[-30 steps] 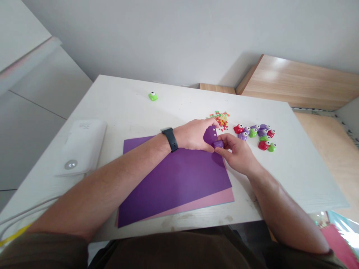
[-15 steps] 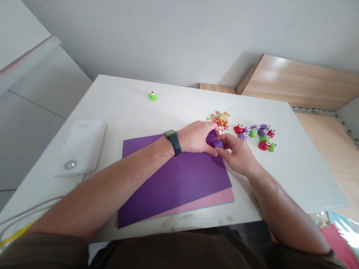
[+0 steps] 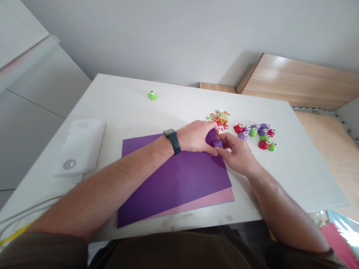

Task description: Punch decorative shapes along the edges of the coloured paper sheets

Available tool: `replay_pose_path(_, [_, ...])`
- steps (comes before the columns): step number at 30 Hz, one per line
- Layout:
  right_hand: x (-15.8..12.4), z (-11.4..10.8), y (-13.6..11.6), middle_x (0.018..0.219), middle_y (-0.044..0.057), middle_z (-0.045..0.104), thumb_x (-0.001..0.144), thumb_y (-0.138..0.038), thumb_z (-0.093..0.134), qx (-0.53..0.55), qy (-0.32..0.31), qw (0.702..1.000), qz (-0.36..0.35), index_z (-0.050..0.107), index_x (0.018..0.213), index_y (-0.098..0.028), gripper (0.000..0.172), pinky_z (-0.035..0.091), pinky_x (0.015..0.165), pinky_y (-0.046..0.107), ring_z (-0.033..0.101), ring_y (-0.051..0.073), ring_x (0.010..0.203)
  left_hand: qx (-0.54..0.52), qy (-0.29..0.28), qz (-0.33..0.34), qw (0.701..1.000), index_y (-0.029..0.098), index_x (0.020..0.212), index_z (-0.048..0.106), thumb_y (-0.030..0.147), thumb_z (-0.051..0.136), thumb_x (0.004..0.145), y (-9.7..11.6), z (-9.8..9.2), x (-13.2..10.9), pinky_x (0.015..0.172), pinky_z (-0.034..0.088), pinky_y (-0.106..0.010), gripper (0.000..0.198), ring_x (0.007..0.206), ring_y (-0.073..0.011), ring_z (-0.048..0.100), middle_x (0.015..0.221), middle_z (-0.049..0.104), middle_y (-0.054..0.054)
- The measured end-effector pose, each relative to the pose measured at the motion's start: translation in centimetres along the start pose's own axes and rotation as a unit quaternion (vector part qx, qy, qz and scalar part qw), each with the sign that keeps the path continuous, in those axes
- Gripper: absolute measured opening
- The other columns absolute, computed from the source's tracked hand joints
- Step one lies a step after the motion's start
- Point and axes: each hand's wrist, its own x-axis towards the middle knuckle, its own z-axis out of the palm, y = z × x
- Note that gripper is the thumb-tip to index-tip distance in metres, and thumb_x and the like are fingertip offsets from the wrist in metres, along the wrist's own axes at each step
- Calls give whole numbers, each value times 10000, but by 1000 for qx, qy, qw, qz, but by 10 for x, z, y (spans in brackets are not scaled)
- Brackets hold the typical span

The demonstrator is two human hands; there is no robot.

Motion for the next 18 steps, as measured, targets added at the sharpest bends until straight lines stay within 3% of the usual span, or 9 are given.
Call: replay_pose_path(18, [0, -1, -3, 898, 22, 751, 877, -202, 701, -42, 4, 999, -13, 690, 1053, -220, 177, 492, 756, 339, 648, 200, 800, -8, 4, 1, 1000, 204, 1110, 737, 454, 975, 669, -4, 4, 1, 779, 469, -289, 561, 949, -231, 712, 1036, 781, -25])
